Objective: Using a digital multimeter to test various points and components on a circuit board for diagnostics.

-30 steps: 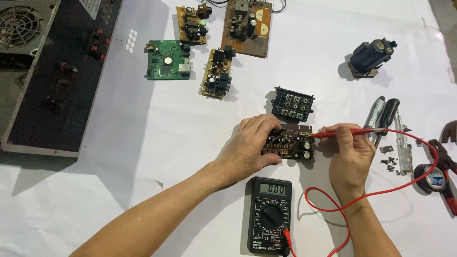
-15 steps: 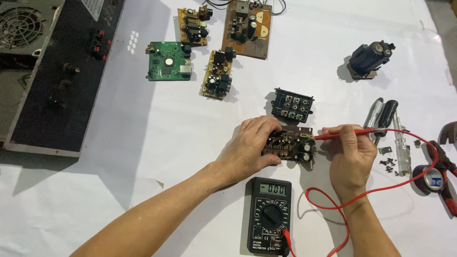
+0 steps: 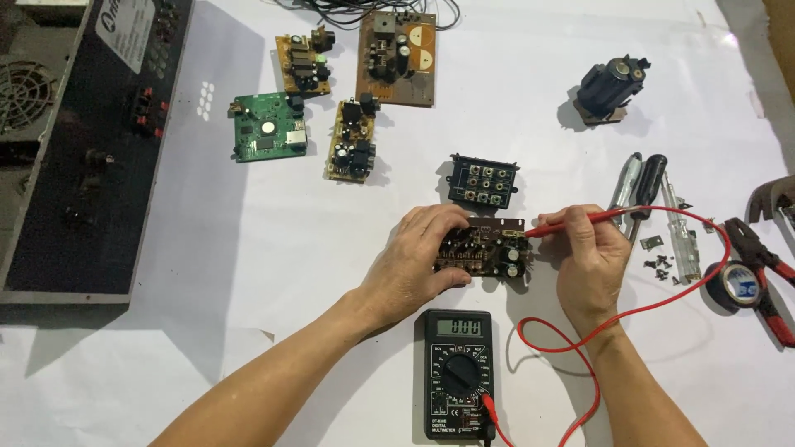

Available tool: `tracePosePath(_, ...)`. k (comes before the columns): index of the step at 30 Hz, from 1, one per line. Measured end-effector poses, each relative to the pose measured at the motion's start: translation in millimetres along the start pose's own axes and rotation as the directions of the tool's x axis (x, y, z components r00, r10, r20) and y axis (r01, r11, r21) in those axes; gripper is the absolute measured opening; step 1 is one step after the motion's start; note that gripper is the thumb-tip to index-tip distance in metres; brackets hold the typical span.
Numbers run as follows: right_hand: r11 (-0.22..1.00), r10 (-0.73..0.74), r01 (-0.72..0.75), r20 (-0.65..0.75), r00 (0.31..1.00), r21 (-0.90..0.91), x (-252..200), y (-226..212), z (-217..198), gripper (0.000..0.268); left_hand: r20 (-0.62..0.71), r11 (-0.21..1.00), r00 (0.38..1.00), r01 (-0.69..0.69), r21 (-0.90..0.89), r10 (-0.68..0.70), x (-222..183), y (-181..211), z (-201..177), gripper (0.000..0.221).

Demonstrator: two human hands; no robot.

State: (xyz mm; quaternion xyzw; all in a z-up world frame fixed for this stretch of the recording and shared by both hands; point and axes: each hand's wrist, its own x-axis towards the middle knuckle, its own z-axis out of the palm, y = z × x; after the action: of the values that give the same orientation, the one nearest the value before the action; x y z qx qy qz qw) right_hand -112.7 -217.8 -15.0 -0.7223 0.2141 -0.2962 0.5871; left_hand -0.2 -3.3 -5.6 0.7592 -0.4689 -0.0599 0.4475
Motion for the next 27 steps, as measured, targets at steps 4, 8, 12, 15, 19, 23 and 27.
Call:
tracePosePath(4,1.0,-0.005,0.005,-0.008,1.0,0.015,-0.8,1.2,0.5,0.038,-0.002,1.0,1.0,-0.007,0.004,0.007,-0.9,-0.6,1.1,0.067)
tracePosePath(8,1.0,0.002,-0.001,-0.002,1.0,0.024,0.7,2.1,-1.1,0.037,-0.011,1.0,1.0,0.015,0.002,-0.015,0.1,1.3,1.0,0.066)
tracePosePath(12,0.999,-0.007,0.006,0.002,1.0,0.042,-0.8,-1.2,-0.4,0.035,-0.005,0.999,0.999,0.045,0.007,-0.045,2.4,5.9,-1.9,0.065)
tracePosePath(15,0.999,-0.015,0.015,-0.003,1.0,0.048,0.4,0.5,1.3,0.034,0.0,0.999,0.999,0.047,0.003,-0.047,2.8,4.8,-2.1,0.064)
tracePosePath(19,0.998,-0.06,0.06,-0.01,0.998,0.015,2.5,-2.0,1.3,0.035,0.024,0.996,0.996,0.085,-0.019,-0.084,4.3,8.3,-4.0,0.065)
tracePosePath(23,1.0,-0.009,0.009,-0.002,1.0,0.014,1.0,-0.3,0.3,0.034,0.007,0.998,0.998,0.066,-0.018,-0.066,3.1,4.8,-2.1,0.063)
tracePosePath(27,1.0,0.0,0.0,-0.001,1.0,0.01,-0.1,1.0,-0.1,0.033,-0.003,0.999,0.999,0.049,-0.013,-0.049,3.4,1.8,-0.6,0.064)
